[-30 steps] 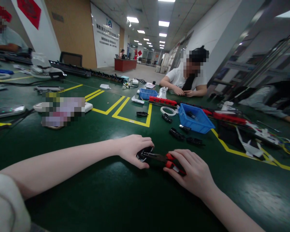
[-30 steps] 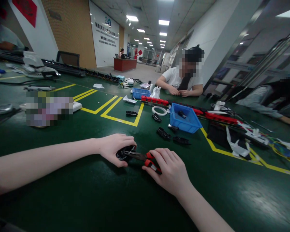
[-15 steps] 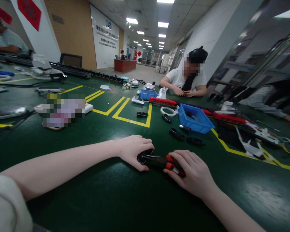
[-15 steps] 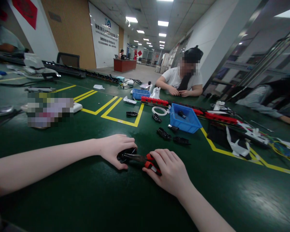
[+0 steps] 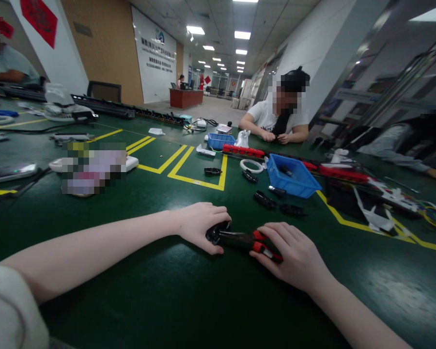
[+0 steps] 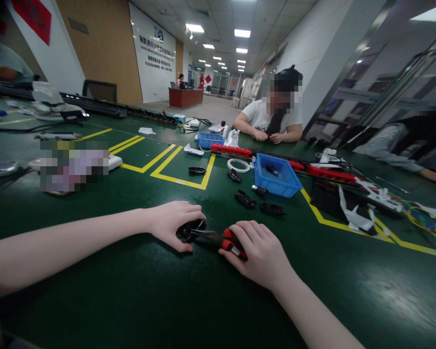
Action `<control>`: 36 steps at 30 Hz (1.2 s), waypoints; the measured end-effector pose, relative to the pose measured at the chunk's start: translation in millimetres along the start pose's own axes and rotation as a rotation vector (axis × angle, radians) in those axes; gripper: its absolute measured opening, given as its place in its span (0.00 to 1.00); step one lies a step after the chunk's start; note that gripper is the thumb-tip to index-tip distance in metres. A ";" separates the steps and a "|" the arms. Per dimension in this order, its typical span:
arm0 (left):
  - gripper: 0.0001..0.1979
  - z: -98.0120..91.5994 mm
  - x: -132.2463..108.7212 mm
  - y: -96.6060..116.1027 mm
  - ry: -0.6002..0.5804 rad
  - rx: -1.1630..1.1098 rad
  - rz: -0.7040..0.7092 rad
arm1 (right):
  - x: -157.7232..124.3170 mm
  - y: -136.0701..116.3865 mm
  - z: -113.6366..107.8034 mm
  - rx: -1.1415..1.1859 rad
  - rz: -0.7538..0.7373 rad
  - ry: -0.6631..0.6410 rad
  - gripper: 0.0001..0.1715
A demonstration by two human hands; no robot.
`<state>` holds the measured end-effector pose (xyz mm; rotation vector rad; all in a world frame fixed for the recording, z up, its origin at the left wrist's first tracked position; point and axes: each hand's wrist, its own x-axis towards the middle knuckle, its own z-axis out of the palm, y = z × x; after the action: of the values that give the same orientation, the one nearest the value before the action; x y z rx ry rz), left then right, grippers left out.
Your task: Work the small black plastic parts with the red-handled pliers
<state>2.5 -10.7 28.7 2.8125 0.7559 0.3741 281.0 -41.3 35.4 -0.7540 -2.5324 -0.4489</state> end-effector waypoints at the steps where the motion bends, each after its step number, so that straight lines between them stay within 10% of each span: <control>1: 0.30 0.2 -0.1 0.0 0.001 0.002 0.001 | -0.1 0.0 0.3 -0.005 -0.002 0.002 0.20; 36: 0.30 4.2 -1.4 -2.6 0.042 -0.043 -0.017 | 1.6 -2.8 3.9 0.033 0.000 0.028 0.22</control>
<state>1.3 -9.8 23.8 2.7646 0.7699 0.4419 276.9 -41.2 32.5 -0.7300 -2.5075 -0.4138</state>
